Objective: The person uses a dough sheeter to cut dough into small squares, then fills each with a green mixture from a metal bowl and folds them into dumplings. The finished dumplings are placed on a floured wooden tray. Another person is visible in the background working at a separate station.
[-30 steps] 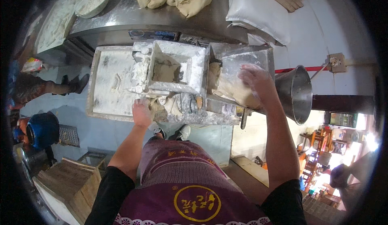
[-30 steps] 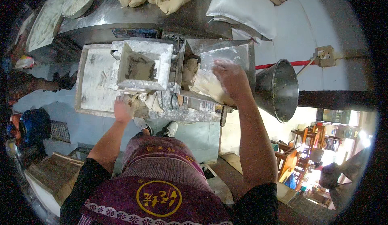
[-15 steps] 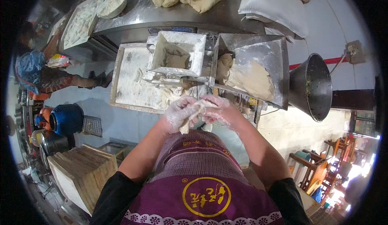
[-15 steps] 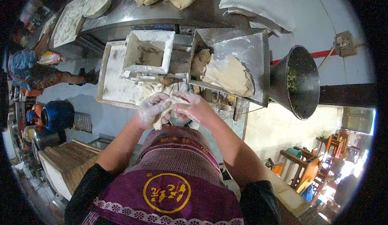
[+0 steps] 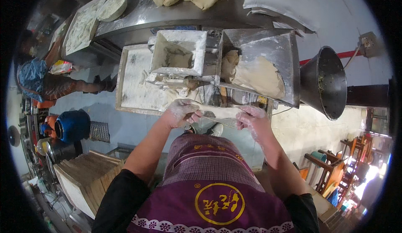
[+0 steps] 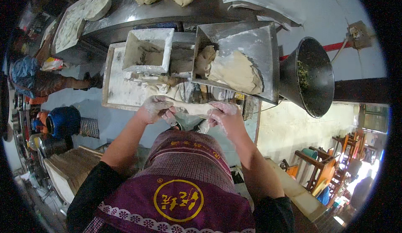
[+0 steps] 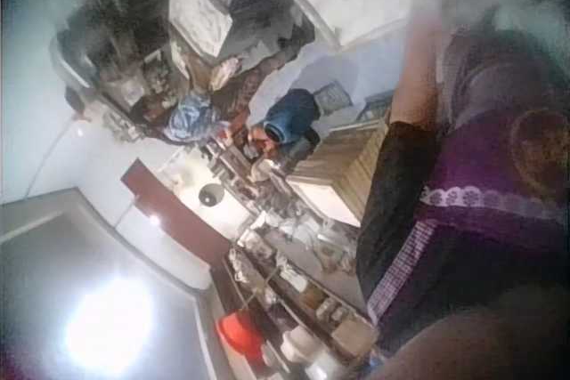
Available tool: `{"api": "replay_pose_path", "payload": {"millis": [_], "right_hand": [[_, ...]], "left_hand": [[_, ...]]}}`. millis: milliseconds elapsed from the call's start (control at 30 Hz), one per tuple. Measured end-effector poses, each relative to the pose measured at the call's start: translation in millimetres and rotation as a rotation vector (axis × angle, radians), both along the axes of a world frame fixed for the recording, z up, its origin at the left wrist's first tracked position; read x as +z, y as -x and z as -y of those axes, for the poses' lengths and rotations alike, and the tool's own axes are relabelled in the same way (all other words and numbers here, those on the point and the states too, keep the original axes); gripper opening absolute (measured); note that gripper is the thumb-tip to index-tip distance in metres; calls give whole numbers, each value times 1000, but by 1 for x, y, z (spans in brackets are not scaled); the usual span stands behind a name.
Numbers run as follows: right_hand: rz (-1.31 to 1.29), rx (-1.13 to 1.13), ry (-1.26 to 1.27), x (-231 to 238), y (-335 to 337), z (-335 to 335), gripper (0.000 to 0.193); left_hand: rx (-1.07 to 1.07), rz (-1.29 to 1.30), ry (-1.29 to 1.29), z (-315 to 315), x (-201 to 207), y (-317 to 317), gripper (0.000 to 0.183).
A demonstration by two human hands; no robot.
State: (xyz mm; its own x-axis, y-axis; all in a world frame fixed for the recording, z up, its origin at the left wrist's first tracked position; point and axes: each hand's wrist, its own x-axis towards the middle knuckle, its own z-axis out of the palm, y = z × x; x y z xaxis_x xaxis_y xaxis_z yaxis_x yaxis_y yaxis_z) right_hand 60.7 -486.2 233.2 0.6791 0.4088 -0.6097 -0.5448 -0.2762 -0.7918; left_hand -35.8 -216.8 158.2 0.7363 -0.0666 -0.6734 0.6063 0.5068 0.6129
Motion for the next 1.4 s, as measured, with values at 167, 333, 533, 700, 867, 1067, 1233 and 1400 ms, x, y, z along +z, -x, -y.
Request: {"api": "replay_pose_path", "payload": {"millis": [167, 333, 533, 700, 867, 1067, 1233, 1400], "right_hand": [[45, -60, -81, 21, -4, 5, 28], [-47, -186, -196, 54, 0, -8, 25], [533, 114, -13, 62, 9, -12, 26], [900, 343, 85, 87, 2, -14, 22], [903, 318, 99, 101, 4, -21, 23], [306, 115, -87, 105, 4, -23, 19], [531, 108, -163, 109, 7, -19, 22], [1154, 289, -50, 102, 0, -15, 21]], "left_hand": [[103, -10, -97, -20, -28, -9, 18], [222, -157, 268, -1, -5, -12, 25], [113, 198, 35, 68, 120, -13, 26], [-59, 291, -402, 64, 150, -12, 27], [52, 501, -561, 82, 177, -12, 40], [1, 457, -673, 87, 192, -12, 45], [47, 505, -676, 91, 181, -11, 40], [-135, 385, -797, 95, 202, -13, 37]]}}
